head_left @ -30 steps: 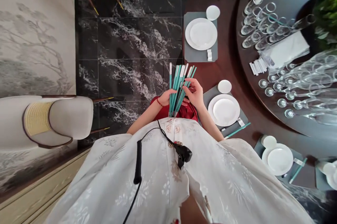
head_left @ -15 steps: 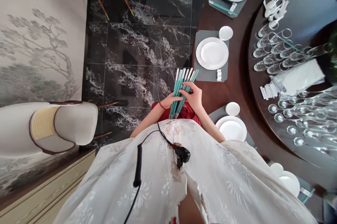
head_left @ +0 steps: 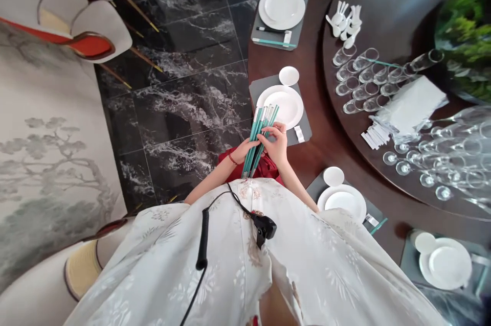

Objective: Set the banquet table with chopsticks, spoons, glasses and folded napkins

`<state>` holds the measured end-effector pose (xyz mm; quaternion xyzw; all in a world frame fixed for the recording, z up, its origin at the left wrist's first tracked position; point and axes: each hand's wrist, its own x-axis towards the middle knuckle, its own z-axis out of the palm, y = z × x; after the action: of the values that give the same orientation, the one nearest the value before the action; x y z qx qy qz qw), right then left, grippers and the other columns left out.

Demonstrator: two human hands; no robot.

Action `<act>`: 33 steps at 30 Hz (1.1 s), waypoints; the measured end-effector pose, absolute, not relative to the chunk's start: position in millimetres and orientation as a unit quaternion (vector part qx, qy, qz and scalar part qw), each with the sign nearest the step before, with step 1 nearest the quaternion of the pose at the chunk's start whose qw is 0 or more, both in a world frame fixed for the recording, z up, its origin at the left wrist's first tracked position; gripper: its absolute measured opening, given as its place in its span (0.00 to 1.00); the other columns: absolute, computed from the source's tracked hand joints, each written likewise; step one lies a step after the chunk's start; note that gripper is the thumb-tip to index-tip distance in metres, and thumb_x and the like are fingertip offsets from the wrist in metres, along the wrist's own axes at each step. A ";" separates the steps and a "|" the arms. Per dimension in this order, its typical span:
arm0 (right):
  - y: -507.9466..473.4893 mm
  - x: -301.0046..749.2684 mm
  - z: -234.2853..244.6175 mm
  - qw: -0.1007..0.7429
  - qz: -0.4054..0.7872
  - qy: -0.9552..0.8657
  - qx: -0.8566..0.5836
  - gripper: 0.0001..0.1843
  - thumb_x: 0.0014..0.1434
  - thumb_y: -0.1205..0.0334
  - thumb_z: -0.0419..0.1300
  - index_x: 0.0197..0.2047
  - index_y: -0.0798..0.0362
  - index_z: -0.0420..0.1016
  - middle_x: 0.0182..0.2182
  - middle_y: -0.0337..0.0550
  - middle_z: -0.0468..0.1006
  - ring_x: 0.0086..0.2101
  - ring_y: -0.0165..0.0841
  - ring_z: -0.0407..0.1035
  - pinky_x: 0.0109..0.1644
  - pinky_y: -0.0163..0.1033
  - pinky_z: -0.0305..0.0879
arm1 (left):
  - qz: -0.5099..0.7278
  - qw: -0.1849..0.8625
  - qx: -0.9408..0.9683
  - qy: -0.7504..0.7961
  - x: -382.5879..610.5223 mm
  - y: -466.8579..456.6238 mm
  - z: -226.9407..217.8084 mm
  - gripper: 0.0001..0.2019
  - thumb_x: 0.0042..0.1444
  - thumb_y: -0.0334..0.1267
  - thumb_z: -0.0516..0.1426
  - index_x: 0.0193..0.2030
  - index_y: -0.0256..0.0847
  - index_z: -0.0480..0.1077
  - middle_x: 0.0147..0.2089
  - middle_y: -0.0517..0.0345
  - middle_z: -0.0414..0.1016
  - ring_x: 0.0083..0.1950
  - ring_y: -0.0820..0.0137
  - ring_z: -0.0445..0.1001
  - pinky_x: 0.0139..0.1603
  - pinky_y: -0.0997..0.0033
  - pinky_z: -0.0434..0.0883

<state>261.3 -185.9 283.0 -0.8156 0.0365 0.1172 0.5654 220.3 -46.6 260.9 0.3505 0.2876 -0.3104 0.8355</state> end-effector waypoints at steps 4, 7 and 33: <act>-288.6 212.7 304.0 0.651 0.108 0.115 -0.742 0.18 0.57 0.44 0.69 0.41 0.49 0.80 0.45 0.45 0.74 0.37 0.33 0.73 0.39 0.40 0.78 | -0.327 0.828 0.380 0.253 193.9 -144.2 290.2 0.20 0.51 0.49 0.71 0.41 0.35 0.74 0.28 0.57 0.78 0.29 0.70 0.79 0.34 0.70 0.76; -333.8 172.2 304.0 0.684 0.076 0.174 -0.704 0.22 0.59 0.41 0.66 0.49 0.47 0.79 0.35 0.40 0.76 0.30 0.31 0.71 0.34 0.38 0.75 | -0.343 0.804 0.425 0.233 181.0 -196.1 291.7 0.21 0.46 0.47 0.74 0.38 0.35 0.74 0.28 0.60 0.78 0.27 0.72 0.76 0.34 0.70 0.75; -442.4 96.9 113.1 0.401 -0.089 0.541 -0.734 0.14 0.71 0.59 0.51 0.50 0.56 0.74 0.52 0.56 0.82 0.53 0.36 0.78 0.60 0.39 0.71 | -0.492 0.746 0.433 0.117 350.2 -265.9 297.6 0.09 0.64 0.33 0.65 0.35 0.39 0.68 0.26 0.68 0.58 0.24 0.82 0.59 0.28 0.81 0.65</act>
<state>96.9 -442.4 113.1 -0.7341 0.5411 -0.0891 0.4006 350.2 -265.9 297.6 0.4332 0.1169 -0.4915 0.7464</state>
